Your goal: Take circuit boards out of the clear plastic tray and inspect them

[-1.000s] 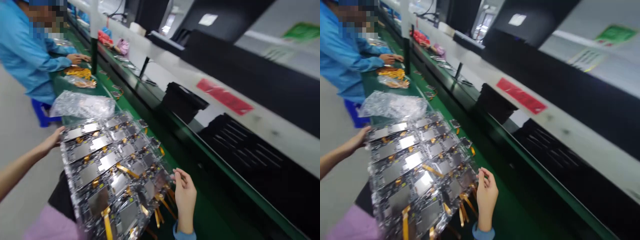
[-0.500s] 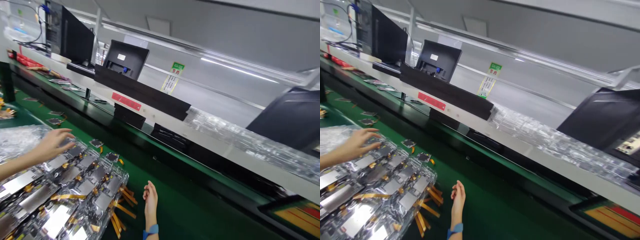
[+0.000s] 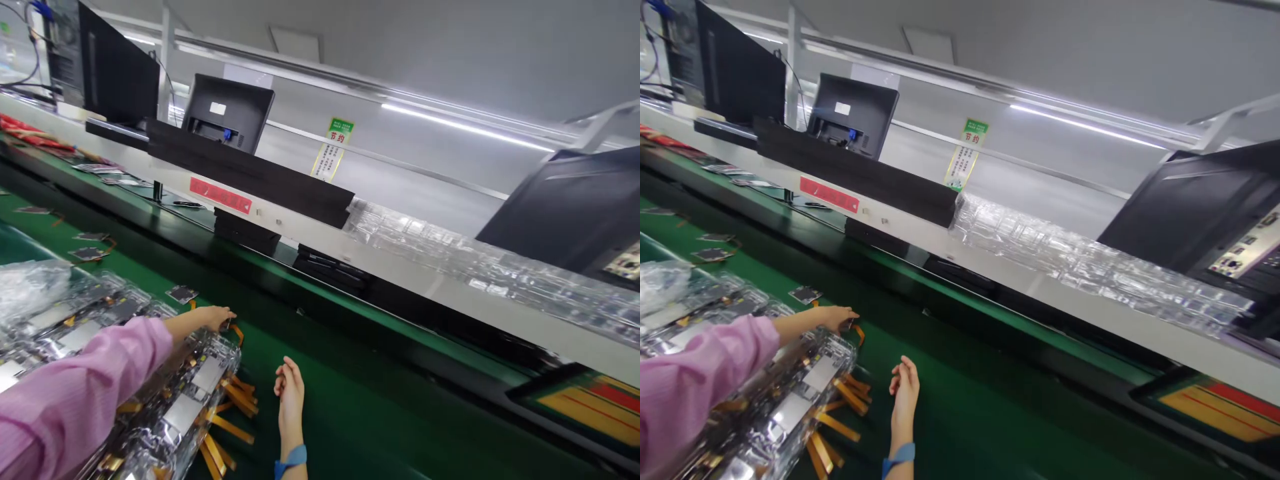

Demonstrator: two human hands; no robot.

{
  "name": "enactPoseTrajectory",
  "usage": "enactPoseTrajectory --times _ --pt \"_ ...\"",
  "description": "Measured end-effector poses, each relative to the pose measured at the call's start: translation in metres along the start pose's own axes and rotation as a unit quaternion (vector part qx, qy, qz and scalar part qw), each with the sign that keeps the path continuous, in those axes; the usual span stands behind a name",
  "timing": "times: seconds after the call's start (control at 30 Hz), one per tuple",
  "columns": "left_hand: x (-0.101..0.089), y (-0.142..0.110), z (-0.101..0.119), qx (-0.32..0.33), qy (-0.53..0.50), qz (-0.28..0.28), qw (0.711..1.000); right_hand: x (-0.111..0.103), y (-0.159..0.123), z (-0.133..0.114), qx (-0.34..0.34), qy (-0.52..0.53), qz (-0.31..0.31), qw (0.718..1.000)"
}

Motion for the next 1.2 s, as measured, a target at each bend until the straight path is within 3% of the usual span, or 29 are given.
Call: enactPoseTrajectory --times 0.23,0.43,0.6,0.73,0.8,0.87,0.93,1.0,1.07,1.2 --pt "-0.001 0.018 0.01 -0.003 0.045 -0.035 0.998 0.004 -0.001 -0.001 0.007 -0.016 0.001 1.0" --pt "-0.014 0.02 0.015 -0.017 0.047 0.019 0.999 0.011 -0.005 -0.004 0.013 -0.028 -0.001 1.0" --pt "-0.039 0.004 0.032 0.014 0.009 0.062 0.998 0.016 -0.008 -0.007 0.018 -0.046 -0.002 0.999" --pt "-0.077 -0.023 0.04 0.006 -0.016 0.135 0.991 0.018 -0.006 -0.01 0.024 -0.049 0.0 0.999" --pt "-0.1 -0.05 0.033 -0.016 -0.031 0.195 0.98 0.018 -0.003 -0.011 0.026 -0.048 0.003 0.999" --pt "-0.124 -0.091 0.021 -0.029 -0.064 0.289 0.955 0.018 0.003 -0.01 0.032 -0.044 0.004 0.999" --pt "-0.142 -0.144 0.007 -0.018 -0.114 0.385 0.916 0.019 0.007 -0.007 0.043 -0.038 0.002 0.998" --pt "-0.15 -0.203 -0.008 -0.024 -0.163 0.441 0.882 0.022 0.011 -0.004 0.049 -0.035 0.0 0.998" --pt "-0.146 -0.26 -0.023 -0.077 -0.206 0.449 0.866 0.025 0.012 -0.003 0.048 -0.037 0.0 0.998" --pt "-0.118 -0.35 -0.039 -0.186 -0.248 0.373 0.875 0.029 0.012 -0.002 0.046 -0.045 0.0 0.998"
Point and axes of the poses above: each hand's wrist, its own y-axis towards the middle knuckle, its own x-axis out of the palm, z = x × y, the point moved 4 cm from there along y, towards the middle knuckle, and after that the axes turned 12 degrees about y, right-handed, at the moved point
